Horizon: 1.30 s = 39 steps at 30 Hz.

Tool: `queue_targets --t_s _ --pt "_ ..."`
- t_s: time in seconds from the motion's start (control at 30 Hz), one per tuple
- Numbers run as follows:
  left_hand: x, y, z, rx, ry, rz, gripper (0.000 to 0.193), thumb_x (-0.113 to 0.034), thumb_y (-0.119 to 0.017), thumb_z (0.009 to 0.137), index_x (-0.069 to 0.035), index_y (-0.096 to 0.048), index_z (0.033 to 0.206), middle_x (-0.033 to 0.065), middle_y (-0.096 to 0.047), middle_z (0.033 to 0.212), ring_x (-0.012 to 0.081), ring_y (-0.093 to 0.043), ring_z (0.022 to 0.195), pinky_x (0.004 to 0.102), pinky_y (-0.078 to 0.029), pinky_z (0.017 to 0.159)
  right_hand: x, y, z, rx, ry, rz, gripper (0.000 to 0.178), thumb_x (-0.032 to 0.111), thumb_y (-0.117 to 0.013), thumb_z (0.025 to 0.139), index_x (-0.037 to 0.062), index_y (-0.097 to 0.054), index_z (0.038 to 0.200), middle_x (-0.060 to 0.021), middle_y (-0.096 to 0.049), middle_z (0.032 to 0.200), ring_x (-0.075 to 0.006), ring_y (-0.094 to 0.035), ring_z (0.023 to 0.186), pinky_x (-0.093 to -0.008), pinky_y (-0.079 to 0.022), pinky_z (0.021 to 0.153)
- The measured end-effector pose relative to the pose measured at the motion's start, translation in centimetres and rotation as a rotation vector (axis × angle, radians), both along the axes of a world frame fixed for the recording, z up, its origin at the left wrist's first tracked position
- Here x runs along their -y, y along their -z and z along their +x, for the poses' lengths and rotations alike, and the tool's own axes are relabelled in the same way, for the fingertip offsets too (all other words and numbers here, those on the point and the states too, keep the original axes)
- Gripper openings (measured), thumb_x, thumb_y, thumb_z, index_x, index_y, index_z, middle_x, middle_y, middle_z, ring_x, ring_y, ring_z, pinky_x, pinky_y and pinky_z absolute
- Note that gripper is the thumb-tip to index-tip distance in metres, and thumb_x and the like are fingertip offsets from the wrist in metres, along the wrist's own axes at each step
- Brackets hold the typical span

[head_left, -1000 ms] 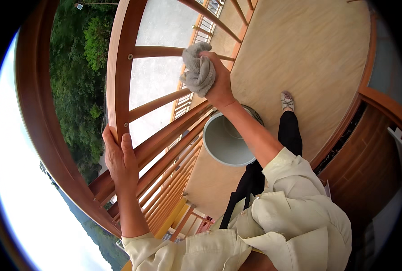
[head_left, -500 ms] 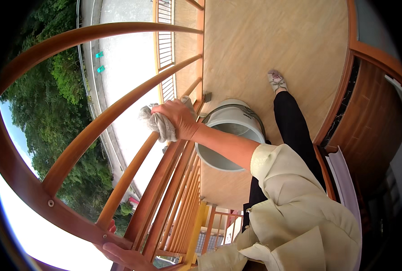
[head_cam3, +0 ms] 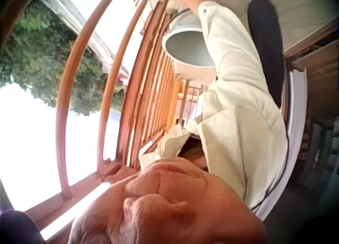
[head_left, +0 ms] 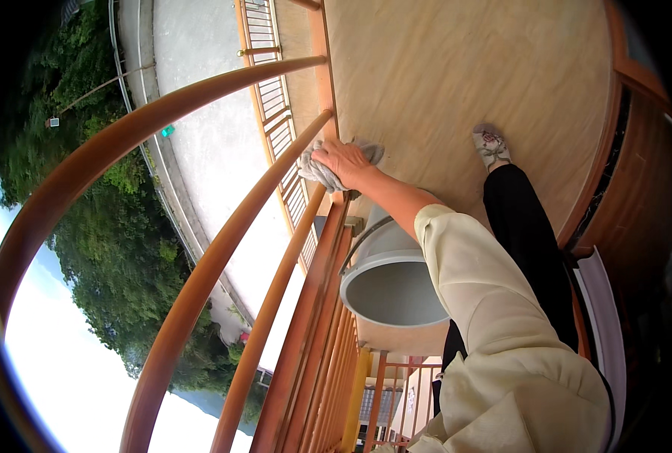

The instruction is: The person wipes a wooden railing on an outdoor balcony using a cloth. They move along the railing, cleaning the top and sides, and occasionally dip the cloth into a bucket of water to wet it.

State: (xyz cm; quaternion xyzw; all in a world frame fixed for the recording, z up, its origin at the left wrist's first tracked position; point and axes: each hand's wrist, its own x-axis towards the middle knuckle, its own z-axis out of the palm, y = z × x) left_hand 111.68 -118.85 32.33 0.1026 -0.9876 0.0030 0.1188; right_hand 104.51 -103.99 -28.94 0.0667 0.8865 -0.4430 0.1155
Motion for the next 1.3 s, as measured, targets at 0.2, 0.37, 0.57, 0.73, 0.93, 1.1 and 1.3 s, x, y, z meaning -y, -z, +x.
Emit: queue_targets --t_s 0.2,0.37,0.57,0.73,0.93,1.1,1.3 --pt "0.2 0.6 -0.5 -0.027 -0.012 0.045 0.071 -0.062 -0.026 0.096 0.004 -0.053 0.097 0.0157 -0.055 0.081 0.0261 -0.052 0.070 0.0385 -0.043 0.061 -3.1 0.7 -3.2 0.292 0.023 0.269 0.026 0.015 -0.063 0.080 0.0094 -0.057 0.105 -0.0111 -0.067 0.087 -0.0313 -0.068 0.082 -0.0405 -0.054 0.070" --pt "1.2 0.4 -0.3 -0.055 -0.034 0.068 0.071 -0.062 -0.026 0.097 0.004 -0.053 0.097 0.0157 -0.055 0.082 0.0263 -0.052 0.071 0.0385 -0.043 0.061 -7.7 -1.0 -3.4 0.616 0.528 0.107 0.036 0.020 -0.071 0.074 0.0105 -0.056 0.105 -0.0125 -0.067 0.089 -0.0304 -0.068 0.085 -0.0432 -0.054 0.071" --pt "1.6 0.8 -0.6 -0.065 -0.046 0.081 0.070 -0.061 -0.027 0.097 0.004 -0.053 0.098 0.0158 -0.055 0.082 0.0265 -0.052 0.071 0.0386 -0.043 0.062 -7.7 -1.1 -8.2 -0.145 0.597 0.155 0.034 0.015 -0.066 0.077 0.0147 -0.054 0.109 -0.0103 -0.063 0.097 -0.0353 -0.065 0.082 -0.0474 -0.052 0.069" --pt "1.8 1.9 -1.3 -0.080 -0.037 0.097 0.070 -0.061 -0.027 0.097 0.004 -0.053 0.099 0.0158 -0.055 0.083 0.0266 -0.052 0.072 0.0387 -0.044 0.062 -7.4 1.3 -12.1 0.154 0.139 0.376 0.030 0.009 -0.062 0.079 0.0116 -0.056 0.108 -0.0142 -0.062 0.100 -0.0322 -0.067 0.086 -0.0455 -0.053 0.073" --pt "2.0 1.4 -0.9 -0.098 -0.069 0.119 0.069 -0.060 -0.028 0.097 0.004 -0.053 0.100 0.0159 -0.055 0.083 0.0268 -0.052 0.072 0.0387 -0.044 0.063 -10.6 0.6 -9.1 0.663 0.422 0.218 0.040 0.029 -0.071 0.078 0.0080 -0.057 0.110 -0.0143 -0.066 0.106 -0.0307 -0.066 0.097 -0.0422 -0.053 0.080" --pt "2.3 1.3 -0.5 -0.111 -0.083 0.139 0.068 -0.060 -0.028 0.097 0.004 -0.052 0.100 0.0159 -0.055 0.084 0.0269 -0.052 0.073 0.0388 -0.044 0.063 -13.3 -1.8 -9.0 0.684 0.855 0.024 0.054 0.041 -0.074 0.071 0.0082 -0.054 0.110 -0.0140 -0.068 0.103 -0.0304 -0.066 0.095 -0.0423 -0.053 0.080" --pt "1.9 1.7 -0.6 -0.125 -0.084 0.150 0.068 -0.060 -0.029 0.097 0.004 -0.052 0.101 0.0159 -0.055 0.084 0.0271 -0.052 0.073 0.0388 -0.045 0.064 -12.3 -2.6 -11.4 0.467 0.697 0.103 0.049 0.033 -0.073 0.073 0.0102 -0.050 0.110 -0.0155 -0.067 0.098 -0.0329 -0.067 0.089 -0.0451 -0.053 0.074"
